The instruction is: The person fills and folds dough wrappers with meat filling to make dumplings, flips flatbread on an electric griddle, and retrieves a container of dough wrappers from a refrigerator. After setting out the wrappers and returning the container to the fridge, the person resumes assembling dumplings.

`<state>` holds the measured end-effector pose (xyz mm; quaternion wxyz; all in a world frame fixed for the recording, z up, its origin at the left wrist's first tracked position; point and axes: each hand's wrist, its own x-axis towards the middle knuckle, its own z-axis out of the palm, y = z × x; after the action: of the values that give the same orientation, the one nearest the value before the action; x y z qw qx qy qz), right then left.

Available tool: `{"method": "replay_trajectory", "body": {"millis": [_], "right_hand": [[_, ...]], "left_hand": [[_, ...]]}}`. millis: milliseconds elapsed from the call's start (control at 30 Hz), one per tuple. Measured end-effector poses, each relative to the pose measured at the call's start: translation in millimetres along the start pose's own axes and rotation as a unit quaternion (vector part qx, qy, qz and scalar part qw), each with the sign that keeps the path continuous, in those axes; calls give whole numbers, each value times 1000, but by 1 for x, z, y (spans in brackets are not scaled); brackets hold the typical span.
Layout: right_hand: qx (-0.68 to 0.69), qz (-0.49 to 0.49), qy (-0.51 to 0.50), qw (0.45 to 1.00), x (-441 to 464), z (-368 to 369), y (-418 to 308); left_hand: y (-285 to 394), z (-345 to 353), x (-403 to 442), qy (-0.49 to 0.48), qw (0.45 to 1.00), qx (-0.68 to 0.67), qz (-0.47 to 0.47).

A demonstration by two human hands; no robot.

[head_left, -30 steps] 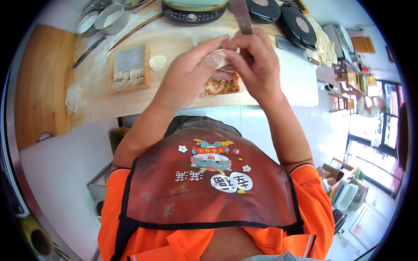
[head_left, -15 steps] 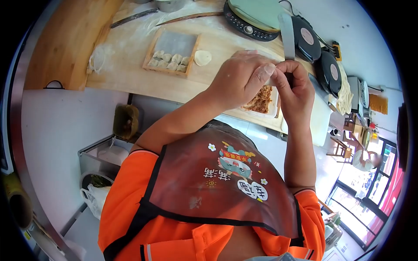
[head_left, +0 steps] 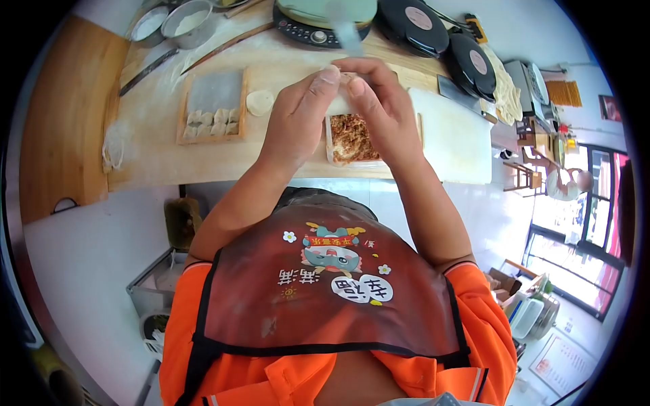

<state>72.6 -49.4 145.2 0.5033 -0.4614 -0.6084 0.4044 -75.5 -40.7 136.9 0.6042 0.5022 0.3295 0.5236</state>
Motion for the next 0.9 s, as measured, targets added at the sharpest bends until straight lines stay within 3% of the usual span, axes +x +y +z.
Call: {"method": "replay_trajectory", "body": {"millis": [200,300,333,433,800,900], "right_hand": [[119,27,-53,991,4,-13,-6],[129,-18,-52,990,0,-16,-13],[127,-41,-50,990,-3,-16,-14],[123,-138,-2,983,-9,-12,-12],[28,-245,-29,969,-6,-8,3],[47,-221,-43,973,-5,1,12]], "left_hand": [[7,22,2,-17,995,-89,-52],[15,29,-4,-33,998,6,-58],[15,29,-7,-48,994,100,19],[7,36,-14,-61,982,157,88],[-34,42,-30,-20,985,118,126],[-41,36,-29,7,988,99,120]]}}
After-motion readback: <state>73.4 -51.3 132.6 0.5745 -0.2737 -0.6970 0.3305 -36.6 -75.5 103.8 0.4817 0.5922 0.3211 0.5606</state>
